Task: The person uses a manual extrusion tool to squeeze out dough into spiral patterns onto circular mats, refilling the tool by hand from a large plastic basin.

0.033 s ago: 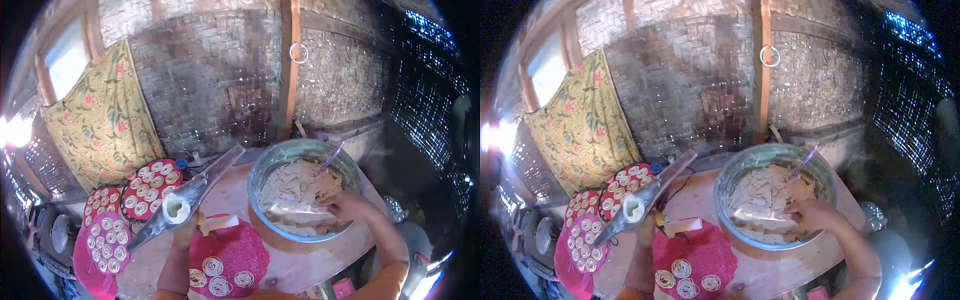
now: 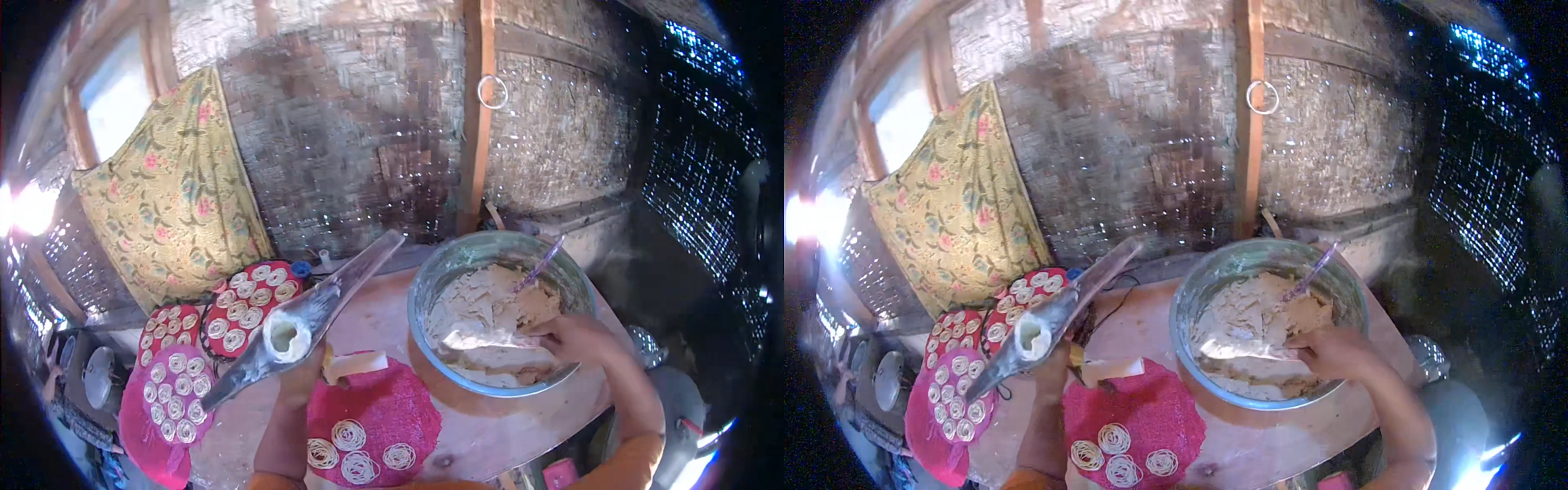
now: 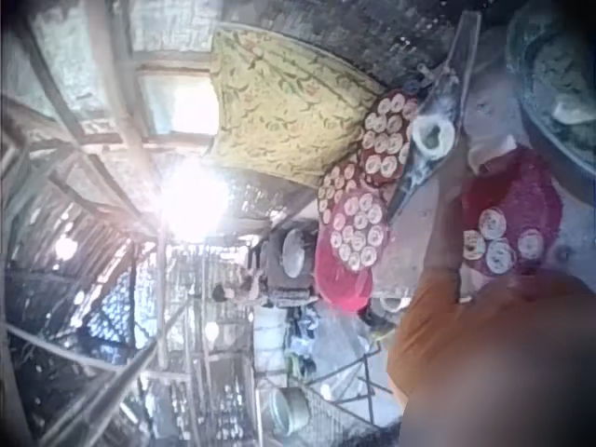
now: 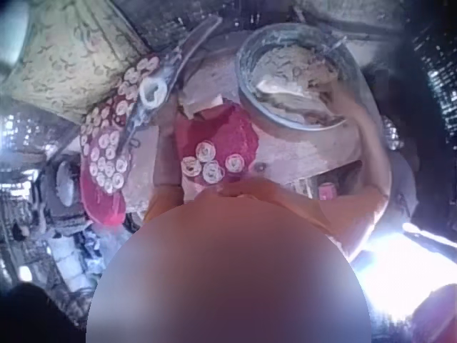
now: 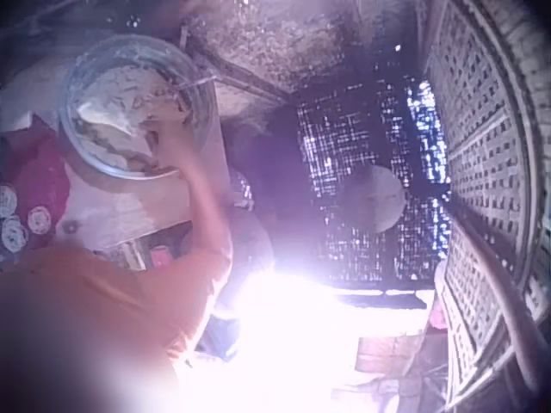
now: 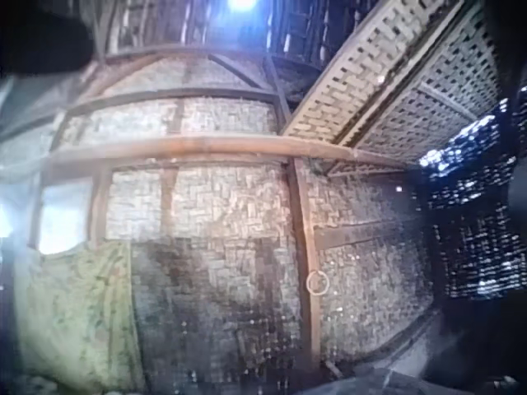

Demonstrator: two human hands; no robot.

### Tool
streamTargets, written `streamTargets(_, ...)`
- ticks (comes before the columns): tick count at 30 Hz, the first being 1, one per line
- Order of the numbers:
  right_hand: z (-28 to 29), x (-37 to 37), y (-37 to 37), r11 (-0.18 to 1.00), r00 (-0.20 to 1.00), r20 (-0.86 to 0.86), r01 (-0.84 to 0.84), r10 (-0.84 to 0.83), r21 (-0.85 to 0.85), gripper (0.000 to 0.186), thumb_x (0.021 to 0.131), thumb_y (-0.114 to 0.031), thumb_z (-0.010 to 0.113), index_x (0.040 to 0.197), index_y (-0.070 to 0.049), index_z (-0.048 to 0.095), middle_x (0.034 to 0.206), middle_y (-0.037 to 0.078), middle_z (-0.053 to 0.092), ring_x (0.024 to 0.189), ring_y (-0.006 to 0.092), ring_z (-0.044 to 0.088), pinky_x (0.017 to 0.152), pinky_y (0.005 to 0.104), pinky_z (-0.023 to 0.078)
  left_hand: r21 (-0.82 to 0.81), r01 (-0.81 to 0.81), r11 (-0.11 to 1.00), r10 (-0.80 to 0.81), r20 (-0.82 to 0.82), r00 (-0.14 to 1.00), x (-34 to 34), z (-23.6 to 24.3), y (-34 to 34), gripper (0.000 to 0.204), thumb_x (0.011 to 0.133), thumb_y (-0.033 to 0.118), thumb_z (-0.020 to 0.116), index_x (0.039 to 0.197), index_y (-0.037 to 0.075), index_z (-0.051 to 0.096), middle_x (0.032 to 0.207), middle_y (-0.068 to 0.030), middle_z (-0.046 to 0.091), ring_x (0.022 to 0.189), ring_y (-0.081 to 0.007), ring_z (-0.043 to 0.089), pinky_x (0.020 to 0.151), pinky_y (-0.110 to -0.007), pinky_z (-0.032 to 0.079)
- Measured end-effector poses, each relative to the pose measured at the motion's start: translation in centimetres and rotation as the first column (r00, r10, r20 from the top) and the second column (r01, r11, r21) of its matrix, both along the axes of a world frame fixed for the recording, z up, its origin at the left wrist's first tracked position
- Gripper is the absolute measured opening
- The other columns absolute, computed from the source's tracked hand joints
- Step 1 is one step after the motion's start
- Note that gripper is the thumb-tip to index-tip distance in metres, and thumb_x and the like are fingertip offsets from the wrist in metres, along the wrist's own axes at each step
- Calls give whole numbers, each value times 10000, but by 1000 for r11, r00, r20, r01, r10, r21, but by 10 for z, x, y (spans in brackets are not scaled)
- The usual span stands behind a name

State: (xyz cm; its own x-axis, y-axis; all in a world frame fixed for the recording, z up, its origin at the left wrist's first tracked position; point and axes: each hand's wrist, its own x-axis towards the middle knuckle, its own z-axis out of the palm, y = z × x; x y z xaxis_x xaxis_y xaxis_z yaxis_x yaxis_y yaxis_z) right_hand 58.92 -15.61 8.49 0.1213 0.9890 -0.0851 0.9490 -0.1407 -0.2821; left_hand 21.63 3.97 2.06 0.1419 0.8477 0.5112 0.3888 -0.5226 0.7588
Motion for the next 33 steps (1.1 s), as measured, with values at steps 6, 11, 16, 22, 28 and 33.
streamTargets(6, 30, -40, -29, 969, 929, -369, 101, -11, 226, 311, 875, -99, 543, 1182, -72, 583, 805, 82, 641, 682, 203, 598, 627, 315, 464, 287, 226, 931, -172, -201, 964, 8, 50, 15, 260, 732, 265, 711, 866, 77, 590, 845, -55, 610, 832, -220, 602, 715, -324, 494)
streamTargets(11, 42, -75, -21, 975, 667, -734, 50, 127, 214, 305, 935, -106, 505, 1224, -14, 535, 695, -27, 489, 609, 58, 433, 538, 222, 392, 509, 394, 766, -8, -604, 797, 3, 25, 17, 194, 757, 209, 667, 911, 119, 592, 885, -64, 629, 828, -218, 623, 721, -320, 502)
streamTargets(16, 24, -108, -16, 964, 653, -725, -29, 219, 266, 304, 941, -172, 520, 1224, -65, 551, 678, -31, 479, 598, 52, 425, 524, 229, 408, 404, 440, 802, -264, -422, 868, 7, 53, -39, 244, 798, 212, 619, 1018, 111, 600, 1013, -62, 631, 987, -219, 594, 873, -327, 457)
streamTargets(22, -15, -149, -19, 733, 947, -97, -168, 305, 660, 320, 850, -92, 581, 1168, -123, 595, 771, 168, 602, 621, 316, 592, 536, 367, 474, 310, 316, 896, -170, -420, 892, -9, 55, -54, 380, 843, 270, 556, 1185, 104, 555, 1177, -109, 582, 1108, -280, 531, 961, -381, 388)
streamTargets(28, 58, -121, -14, 988, 771, -630, -148, 89, -42, 274, 886, -124, 529, 1149, -124, 607, 683, 112, 597, 561, 258, 592, 485, 314, 446, 537, 98, 838, 235, -517, 823, -36, 78, -48, 251, 735, 234, 612, 907, 67, 539, 827, -85, 572, 742, -288, 589, 651, -404, 477)
streamTargets(33, 89, -158, -6, 715, 742, 538, -620, 400, 323, 298, 830, -127, 532, 1117, -123, 614, 700, 56, 585, 561, 192, 565, 474, 281, 423, 470, 239, 850, 166, -670, 724, -26, 91, -89, 279, 699, 261, 643, 865, 55, 553, 805, -126, 579, 728, -309, 604, 621, -411, 480)
